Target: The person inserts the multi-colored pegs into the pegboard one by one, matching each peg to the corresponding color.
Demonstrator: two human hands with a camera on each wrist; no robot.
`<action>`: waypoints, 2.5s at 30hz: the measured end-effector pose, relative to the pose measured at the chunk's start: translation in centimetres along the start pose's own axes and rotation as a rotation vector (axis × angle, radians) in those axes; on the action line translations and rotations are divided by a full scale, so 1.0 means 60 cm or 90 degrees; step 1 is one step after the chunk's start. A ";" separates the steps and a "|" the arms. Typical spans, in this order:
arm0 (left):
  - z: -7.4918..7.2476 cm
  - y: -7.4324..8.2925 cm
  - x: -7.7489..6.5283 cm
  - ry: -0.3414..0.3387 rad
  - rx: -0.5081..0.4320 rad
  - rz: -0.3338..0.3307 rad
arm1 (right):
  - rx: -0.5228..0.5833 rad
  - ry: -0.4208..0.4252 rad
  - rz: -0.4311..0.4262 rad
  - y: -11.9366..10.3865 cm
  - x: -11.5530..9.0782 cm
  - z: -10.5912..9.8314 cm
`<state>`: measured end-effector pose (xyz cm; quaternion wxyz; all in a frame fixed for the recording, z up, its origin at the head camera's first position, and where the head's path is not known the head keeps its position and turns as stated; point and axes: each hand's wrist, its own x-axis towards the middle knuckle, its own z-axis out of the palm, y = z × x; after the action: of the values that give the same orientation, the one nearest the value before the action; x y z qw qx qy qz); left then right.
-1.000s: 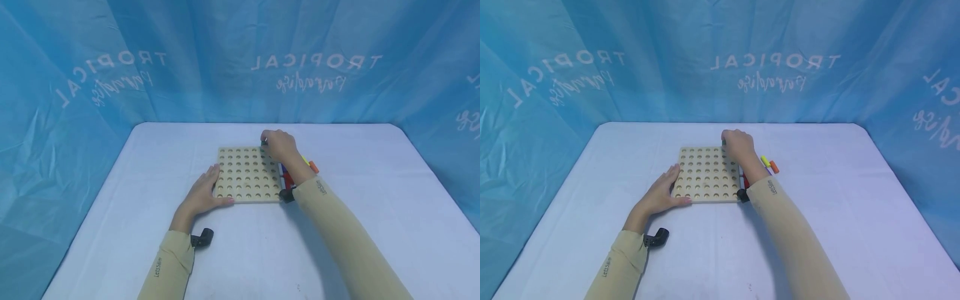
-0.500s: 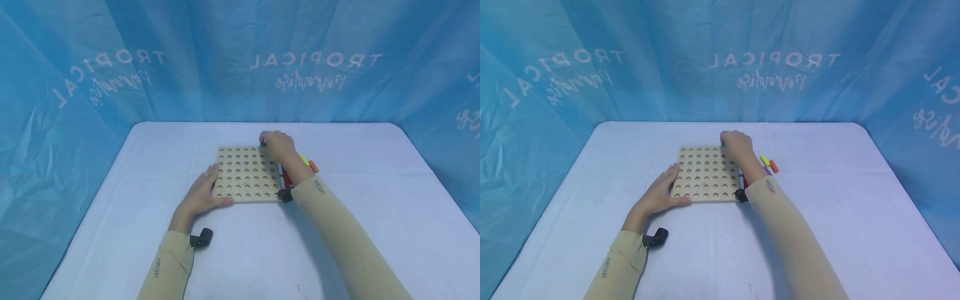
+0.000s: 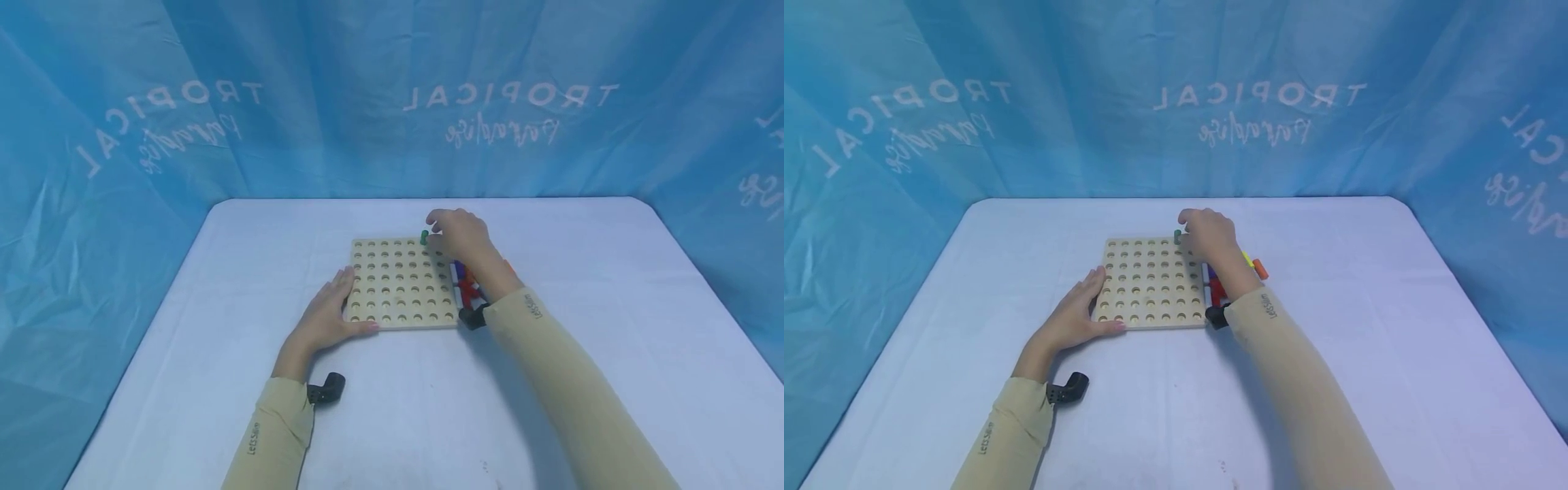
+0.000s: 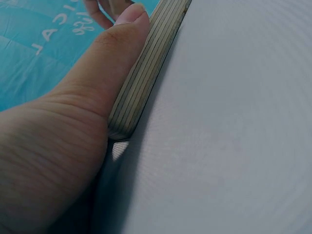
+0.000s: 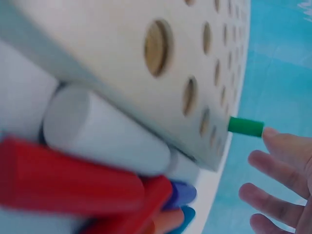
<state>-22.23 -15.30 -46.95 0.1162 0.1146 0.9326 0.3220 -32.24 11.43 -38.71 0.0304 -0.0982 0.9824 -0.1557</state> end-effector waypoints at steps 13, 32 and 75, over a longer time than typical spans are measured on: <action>0.006 -0.007 0.002 0.004 0.000 0.001 | 0.121 0.013 0.032 0.063 -0.026 -0.048; 0.005 -0.003 0.003 0.009 0.003 0.004 | 0.109 -0.062 0.059 0.140 -0.092 -0.080; 0.008 -0.008 0.011 0.004 -0.007 -0.017 | 0.137 -0.176 -0.071 0.222 -0.097 0.012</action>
<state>-22.81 -15.21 -47.70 0.1186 0.1002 0.9327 0.3256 -28.92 24.81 -43.39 0.1666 -0.1689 0.9398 -0.2460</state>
